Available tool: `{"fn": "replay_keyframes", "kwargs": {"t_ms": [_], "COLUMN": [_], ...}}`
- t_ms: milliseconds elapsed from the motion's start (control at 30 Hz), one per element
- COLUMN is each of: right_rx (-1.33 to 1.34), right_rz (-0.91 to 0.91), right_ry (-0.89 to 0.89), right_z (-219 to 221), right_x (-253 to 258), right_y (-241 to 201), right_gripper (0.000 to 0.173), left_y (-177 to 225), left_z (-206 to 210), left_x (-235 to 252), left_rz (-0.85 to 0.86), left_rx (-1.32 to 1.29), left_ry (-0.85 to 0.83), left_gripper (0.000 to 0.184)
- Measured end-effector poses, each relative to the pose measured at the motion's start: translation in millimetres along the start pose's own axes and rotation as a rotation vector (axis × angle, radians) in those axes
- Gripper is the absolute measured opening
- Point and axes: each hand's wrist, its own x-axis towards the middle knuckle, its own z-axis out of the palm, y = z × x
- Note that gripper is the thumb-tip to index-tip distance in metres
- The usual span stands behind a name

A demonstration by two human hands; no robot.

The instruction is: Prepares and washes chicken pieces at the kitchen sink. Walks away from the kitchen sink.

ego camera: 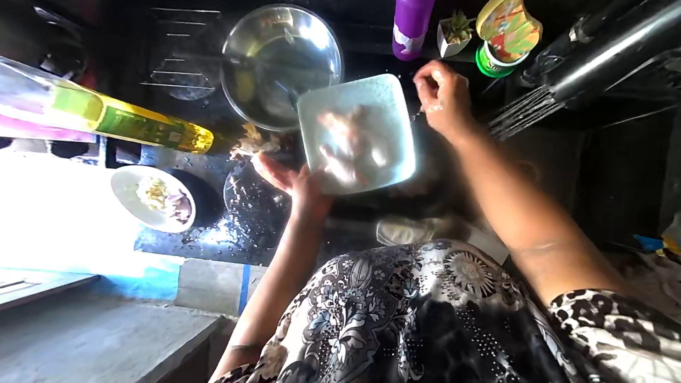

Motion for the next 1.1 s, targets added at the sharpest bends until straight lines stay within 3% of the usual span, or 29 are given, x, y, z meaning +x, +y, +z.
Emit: {"fn": "replay_keyframes", "kwargs": {"t_ms": [67, 133, 200, 267, 300, 433, 533, 600, 700, 800, 900, 933, 1033, 1100], "right_rx": [-0.081, -0.061, -0.126, -0.165, -0.151, -0.110, -0.107, -0.210, -0.242, -0.105, -0.305, -0.300, -0.265, -0.135], "right_rz": [0.249, 0.377, 0.382, 0.516, 0.541, 0.456, 0.415, 0.243, 0.107, 0.221, 0.217, 0.200, 0.654, 0.759], "right_ry": [-0.115, -0.367, -0.553, -0.837, -0.835, -0.455, -0.547, -0.732, -0.655, -0.416, -0.664, -0.602, -0.881, -0.695], "right_z": [20, 46, 67, 67, 66, 47, 49, 69, 81, 74, 76, 87, 68, 72], "right_x": [-5, -44, -90, -93, -90, -72, -80, -87, -76, -64, -91, -108, -82, -84], "right_y": [40, 62, 52, 20, 12, 4, 29, 74, 101, 92, 100, 118, 95, 96], "right_gripper": [0.031, 0.037, 0.037, 0.049, 0.049, 0.045, 0.043, 0.048, 0.051, 0.048, 0.048, 0.043, 0.047, 0.045], "left_y": [1, 3, 8, 13, 15, 16, 14, 15, 16, 22, 27, 28, 31, 31], "left_z": [-4, -6, -6, -4, -3, -4, -5, -5, -11, -10, -12, -12, -12, -14], "left_x": [1, -1, -5, -8, -9, -8, -10, -11, -9, -12, -12, -11, -10, -10], "left_rz": [0.024, 0.032, 0.029, 0.042, 0.045, 0.037, 0.032, 0.033, 0.043, 0.068, 0.099, 0.106, 0.115, 0.127], "left_rx": [-0.025, -0.022, -0.003, 0.027, 0.037, 0.002, -0.023, -0.028, -0.013, -0.020, -0.009, -0.007, -0.023, -0.020], "left_ry": [0.034, 0.047, 0.047, 0.050, 0.056, 0.053, 0.063, 0.063, 0.069, 0.091, 0.102, 0.104, 0.112, 0.101], "left_gripper": [0.034, 0.035, 0.031, 0.030, 0.029, 0.029, 0.028, 0.028, 0.027, 0.028, 0.027, 0.027, 0.028, 0.027]}}
